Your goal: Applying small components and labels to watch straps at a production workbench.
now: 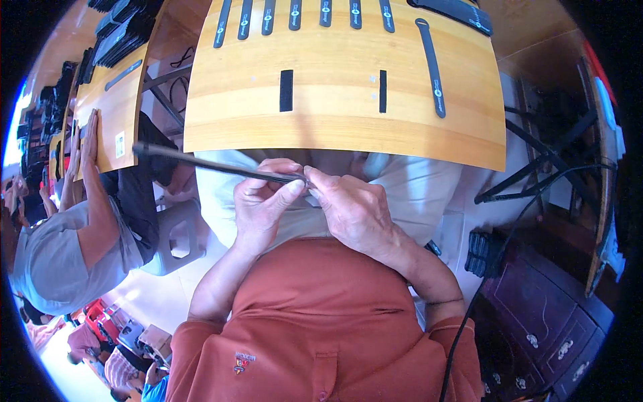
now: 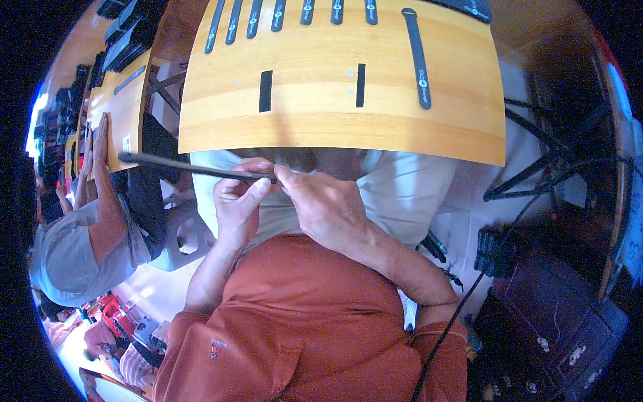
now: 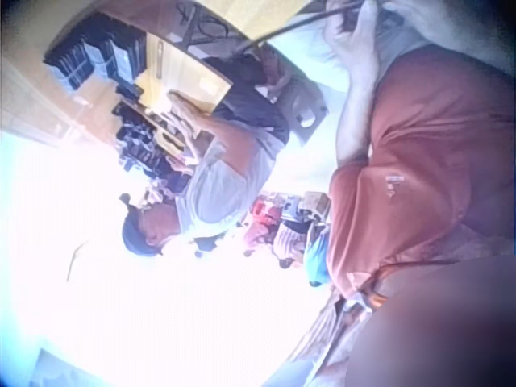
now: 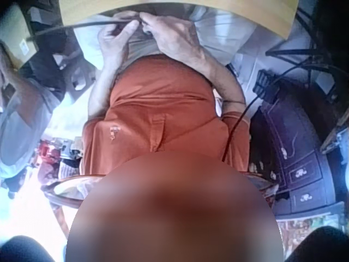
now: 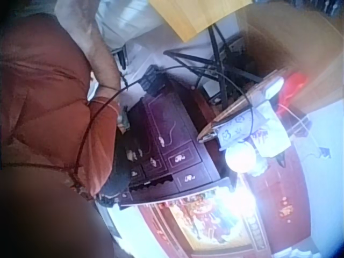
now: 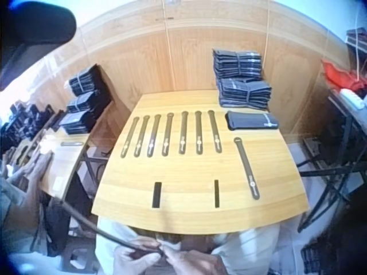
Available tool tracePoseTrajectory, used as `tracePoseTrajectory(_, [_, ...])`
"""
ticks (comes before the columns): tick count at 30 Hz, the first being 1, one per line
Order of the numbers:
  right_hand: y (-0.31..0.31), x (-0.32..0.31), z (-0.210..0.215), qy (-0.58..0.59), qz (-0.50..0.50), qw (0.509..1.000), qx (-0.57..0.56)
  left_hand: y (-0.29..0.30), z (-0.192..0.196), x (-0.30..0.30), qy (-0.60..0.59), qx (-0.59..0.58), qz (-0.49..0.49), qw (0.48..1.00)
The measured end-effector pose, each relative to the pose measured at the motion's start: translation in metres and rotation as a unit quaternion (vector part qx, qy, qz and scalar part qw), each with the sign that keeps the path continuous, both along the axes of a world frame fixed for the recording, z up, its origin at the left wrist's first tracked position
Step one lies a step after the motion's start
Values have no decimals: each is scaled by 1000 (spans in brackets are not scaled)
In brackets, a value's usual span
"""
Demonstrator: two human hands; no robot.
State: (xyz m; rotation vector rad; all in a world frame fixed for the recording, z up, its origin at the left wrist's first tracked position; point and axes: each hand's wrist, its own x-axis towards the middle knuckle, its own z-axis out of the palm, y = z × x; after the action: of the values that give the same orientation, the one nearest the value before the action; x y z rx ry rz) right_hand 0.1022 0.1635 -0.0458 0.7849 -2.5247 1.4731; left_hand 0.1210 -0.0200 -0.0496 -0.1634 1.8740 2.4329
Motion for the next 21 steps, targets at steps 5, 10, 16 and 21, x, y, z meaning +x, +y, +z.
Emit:
tracePoseTrajectory(5, [3,-1,-9,59,-11,996,61,5,6,-1,-17,-65,-14,998])
tracePoseTrajectory(10, [3,0,-2,24,-7,994,110,7,7,2,-52,-52,-18,997])
tracePoseTrajectory(16, [4,-1,0,-20,4,995,96,9,1,5,-36,-84,-26,995])
tracePoseTrajectory(21, [8,-2,0,-50,18,998,32,1,3,7,-63,-102,-67,991])
